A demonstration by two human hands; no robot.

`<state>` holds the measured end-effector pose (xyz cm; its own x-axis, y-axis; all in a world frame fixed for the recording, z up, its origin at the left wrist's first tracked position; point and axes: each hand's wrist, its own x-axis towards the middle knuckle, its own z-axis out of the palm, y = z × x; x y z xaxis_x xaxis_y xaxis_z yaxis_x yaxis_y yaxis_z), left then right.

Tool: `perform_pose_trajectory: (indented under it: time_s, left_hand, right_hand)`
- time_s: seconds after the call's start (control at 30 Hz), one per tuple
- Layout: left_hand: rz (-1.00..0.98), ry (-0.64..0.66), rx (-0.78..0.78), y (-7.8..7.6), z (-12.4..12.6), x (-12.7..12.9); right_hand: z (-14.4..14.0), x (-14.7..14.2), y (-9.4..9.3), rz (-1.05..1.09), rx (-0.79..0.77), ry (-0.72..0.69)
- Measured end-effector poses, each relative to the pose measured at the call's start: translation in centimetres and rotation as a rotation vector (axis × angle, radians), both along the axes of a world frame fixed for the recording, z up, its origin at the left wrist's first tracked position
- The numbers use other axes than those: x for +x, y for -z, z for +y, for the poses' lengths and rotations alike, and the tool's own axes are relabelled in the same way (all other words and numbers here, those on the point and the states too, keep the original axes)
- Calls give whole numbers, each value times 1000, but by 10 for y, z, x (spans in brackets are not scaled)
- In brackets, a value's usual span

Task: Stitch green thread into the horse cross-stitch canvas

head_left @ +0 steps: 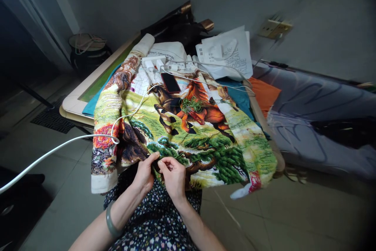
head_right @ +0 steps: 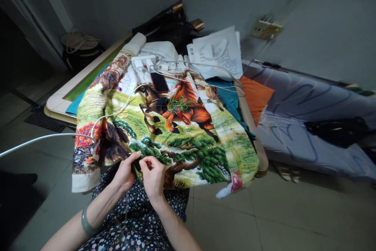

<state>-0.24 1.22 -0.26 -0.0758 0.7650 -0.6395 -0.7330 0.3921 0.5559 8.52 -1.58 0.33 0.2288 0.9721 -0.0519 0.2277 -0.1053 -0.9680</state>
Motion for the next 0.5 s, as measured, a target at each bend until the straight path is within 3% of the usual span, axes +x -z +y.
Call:
perform_pose_trajectory:
  time_s: [0.27,0.5]
  left_hand:
    - [-25,-12,-5,-3,0,1]
    - [-103,26,-5,-1,-2,-1]
  right_hand:
    - [2,3,5,-44,46,25]
    - [10,2,0,104,-13,59]
